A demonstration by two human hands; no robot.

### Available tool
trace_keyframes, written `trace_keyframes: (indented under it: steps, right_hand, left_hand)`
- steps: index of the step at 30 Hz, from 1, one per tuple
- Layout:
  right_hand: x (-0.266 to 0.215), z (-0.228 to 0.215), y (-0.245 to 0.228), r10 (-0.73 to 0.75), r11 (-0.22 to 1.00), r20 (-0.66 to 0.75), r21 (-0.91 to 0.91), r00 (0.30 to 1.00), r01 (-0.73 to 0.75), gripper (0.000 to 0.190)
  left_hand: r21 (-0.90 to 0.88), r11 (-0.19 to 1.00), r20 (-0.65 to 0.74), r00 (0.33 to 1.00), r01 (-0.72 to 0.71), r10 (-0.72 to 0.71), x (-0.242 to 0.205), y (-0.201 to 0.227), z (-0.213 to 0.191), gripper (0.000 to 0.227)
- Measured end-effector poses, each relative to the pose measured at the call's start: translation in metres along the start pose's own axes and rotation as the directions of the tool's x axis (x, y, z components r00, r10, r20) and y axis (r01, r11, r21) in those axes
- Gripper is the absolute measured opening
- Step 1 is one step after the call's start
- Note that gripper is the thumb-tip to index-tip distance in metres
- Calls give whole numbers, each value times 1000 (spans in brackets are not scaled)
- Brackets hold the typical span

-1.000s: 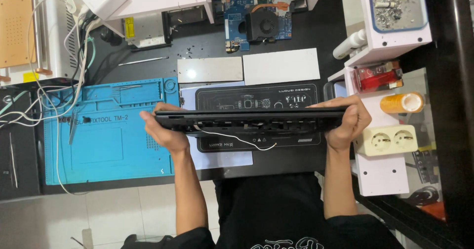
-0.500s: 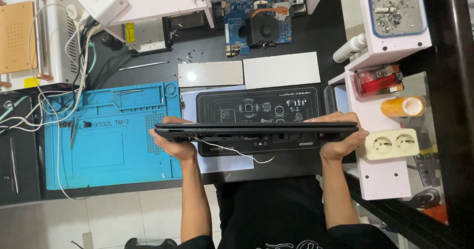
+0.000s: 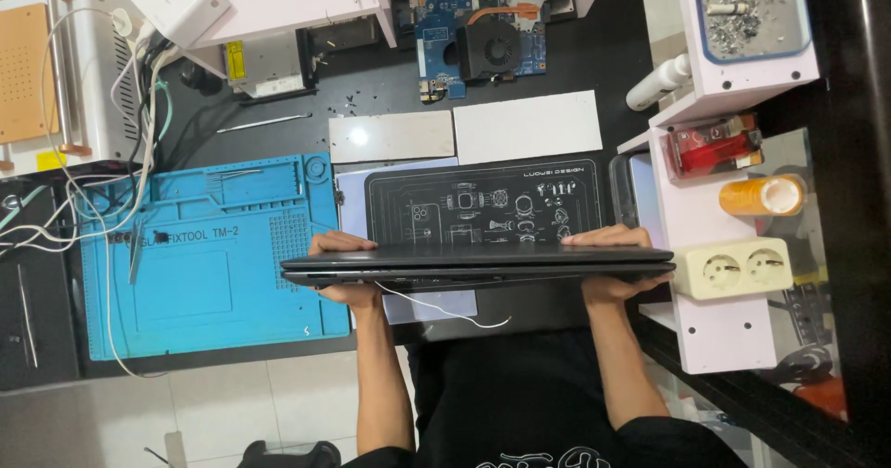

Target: The person assembles a laptop by first snapping the bottom cover onto the chassis and then installing the motherboard. They connect internal cables and place the motherboard into the laptop body, aligning it with the cooling fan and other components.

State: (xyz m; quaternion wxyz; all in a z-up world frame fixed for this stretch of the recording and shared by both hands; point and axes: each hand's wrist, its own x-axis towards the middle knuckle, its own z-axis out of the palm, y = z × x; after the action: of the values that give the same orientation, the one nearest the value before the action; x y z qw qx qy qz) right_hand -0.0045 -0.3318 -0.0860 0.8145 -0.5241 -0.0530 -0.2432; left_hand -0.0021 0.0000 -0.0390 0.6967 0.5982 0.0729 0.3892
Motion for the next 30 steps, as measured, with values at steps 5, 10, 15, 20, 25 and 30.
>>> trace_keyframes:
  steps: [5, 10, 15, 20, 25, 30]
  right_hand:
    - [-11, -15, 13, 16, 982, 0, 186, 1000, -16, 88]
    - [-15, -23, 16, -3, 992, 33, 123, 999, -1, 88]
    - [-8, -15, 4, 6, 985, 52, 174, 999, -15, 83]
    - [-10, -23, 16, -11, 981, 13, 193, 1000, 9, 83]
    - [-15, -31, 17, -1, 968, 50, 250, 999, -12, 84]
    - [-19, -30, 16, -15, 973, 55, 232, 998, 2, 85]
  left_hand:
    - [-87, 995, 4, 999, 50, -49, -1, 2, -1, 56]
    - [-86, 994, 53, 997, 64, -60, 14, 5, -22, 56]
    - [214, 868, 245, 835, 449, -492, 70, 16, -28, 52]
    - [698, 693, 507, 808, -180, -301, 121, 15, 19, 18]
    - [694, 456, 716, 602, -558, -353, 147, -41, 23, 50]
    - [782, 362, 623, 653, -506, -431, 156, -44, 26, 52]
